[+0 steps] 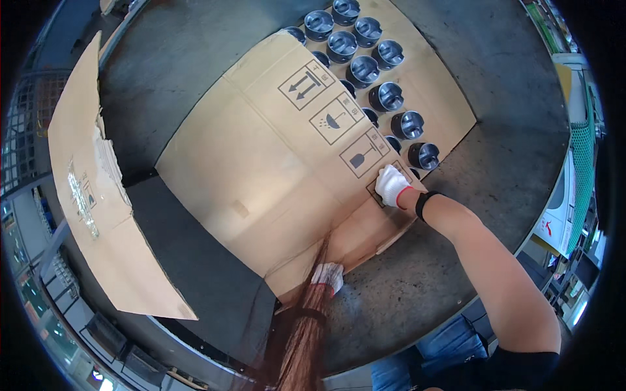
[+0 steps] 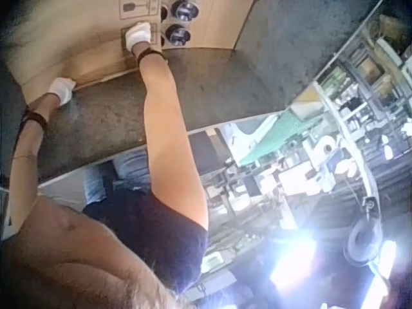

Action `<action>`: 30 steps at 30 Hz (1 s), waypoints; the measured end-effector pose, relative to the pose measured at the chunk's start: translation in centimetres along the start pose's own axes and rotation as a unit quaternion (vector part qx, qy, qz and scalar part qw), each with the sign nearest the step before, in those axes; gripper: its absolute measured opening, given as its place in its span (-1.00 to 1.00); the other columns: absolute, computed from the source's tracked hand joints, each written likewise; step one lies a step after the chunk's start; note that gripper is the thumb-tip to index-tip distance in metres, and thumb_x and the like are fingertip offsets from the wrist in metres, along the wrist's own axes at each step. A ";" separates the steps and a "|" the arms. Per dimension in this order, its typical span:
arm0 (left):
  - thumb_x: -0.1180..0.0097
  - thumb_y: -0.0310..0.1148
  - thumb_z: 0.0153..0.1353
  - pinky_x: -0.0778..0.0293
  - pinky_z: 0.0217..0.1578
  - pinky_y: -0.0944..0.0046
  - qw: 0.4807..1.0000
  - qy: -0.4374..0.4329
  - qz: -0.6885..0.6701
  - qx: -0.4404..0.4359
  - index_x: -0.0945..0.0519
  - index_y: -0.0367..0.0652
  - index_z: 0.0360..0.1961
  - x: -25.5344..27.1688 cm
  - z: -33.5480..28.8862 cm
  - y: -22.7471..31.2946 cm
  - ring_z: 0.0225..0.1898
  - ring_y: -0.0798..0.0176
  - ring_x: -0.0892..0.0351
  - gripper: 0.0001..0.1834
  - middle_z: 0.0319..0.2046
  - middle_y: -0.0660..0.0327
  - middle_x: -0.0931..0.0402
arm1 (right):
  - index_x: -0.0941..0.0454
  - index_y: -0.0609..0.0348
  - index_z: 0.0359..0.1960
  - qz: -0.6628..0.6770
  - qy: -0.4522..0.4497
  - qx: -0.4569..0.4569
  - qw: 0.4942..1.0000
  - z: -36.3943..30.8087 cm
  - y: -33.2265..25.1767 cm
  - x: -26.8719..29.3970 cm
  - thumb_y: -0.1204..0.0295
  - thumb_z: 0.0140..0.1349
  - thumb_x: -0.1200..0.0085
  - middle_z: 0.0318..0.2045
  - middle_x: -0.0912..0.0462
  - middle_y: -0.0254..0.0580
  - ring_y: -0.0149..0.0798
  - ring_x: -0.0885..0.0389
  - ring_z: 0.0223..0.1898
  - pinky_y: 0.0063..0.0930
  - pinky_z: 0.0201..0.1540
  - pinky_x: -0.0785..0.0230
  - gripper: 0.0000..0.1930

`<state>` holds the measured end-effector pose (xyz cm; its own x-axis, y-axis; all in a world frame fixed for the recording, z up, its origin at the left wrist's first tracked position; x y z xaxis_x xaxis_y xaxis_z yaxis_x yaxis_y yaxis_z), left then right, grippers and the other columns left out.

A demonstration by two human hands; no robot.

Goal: Transferring and organizing metal industrial parts from a workstation into a large storage bin.

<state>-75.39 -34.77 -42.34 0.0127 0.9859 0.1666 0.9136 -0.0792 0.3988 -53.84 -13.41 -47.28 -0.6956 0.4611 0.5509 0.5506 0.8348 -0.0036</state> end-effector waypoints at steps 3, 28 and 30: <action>-0.14 -0.27 0.18 -0.62 0.03 0.01 0.999 -0.016 -0.036 0.005 -0.72 -0.02 -0.01 -1.2 1.7 -1.5 0.06 -0.06 -0.69 -0.65 0.02 0.06 -0.70 | -0.78 0.13 -0.16 0.001 -0.002 0.017 1.000 0.1 -0.3 0.2 0.34 0.22 -0.12 -0.19 -0.74 -0.09 -0.09 -0.65 -0.09 -0.15 -0.11 -0.35 -0.74; -0.54 0.20 -0.15 -0.55 0.11 -0.03 0.989 -0.110 -0.101 -0.026 -0.66 -0.12 0.12 -1.8 7.6 -5.8 0.11 -0.09 -0.65 -0.14 0.05 0.04 -0.68 | -0.74 0.13 -0.08 0.145 -0.092 0.076 0.982 -4.4 2.2 3.7 -0.38 0.15 -0.09 0.00 -0.70 0.00 0.01 -0.61 0.10 -0.13 0.12 -0.47 -0.24; -0.55 0.20 -0.17 -0.55 0.11 -0.03 0.988 -0.105 -0.113 -0.022 -0.66 -0.12 0.11 -2.1 7.4 -5.9 0.11 -0.09 -0.65 -0.14 0.04 0.04 -0.68 | -0.74 0.14 -0.06 0.099 -0.112 0.142 0.979 -5.7 1.9 3.4 -0.42 0.09 -0.14 0.02 -0.69 -0.05 -0.01 -0.59 0.13 -0.14 0.12 -0.47 -0.20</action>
<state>-77.80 -35.28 -51.69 -0.1021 0.9876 -0.1196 0.8839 0.1452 0.4446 -52.47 -11.97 -40.64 -0.6890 0.6505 0.3195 0.5571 0.7574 -0.3405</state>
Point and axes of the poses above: each hand's wrist, its own z-axis towards the middle knuckle, its own x-axis out of the back of the hand, y = z × x, the point moved 2 cm from there along z, towards the middle knuckle
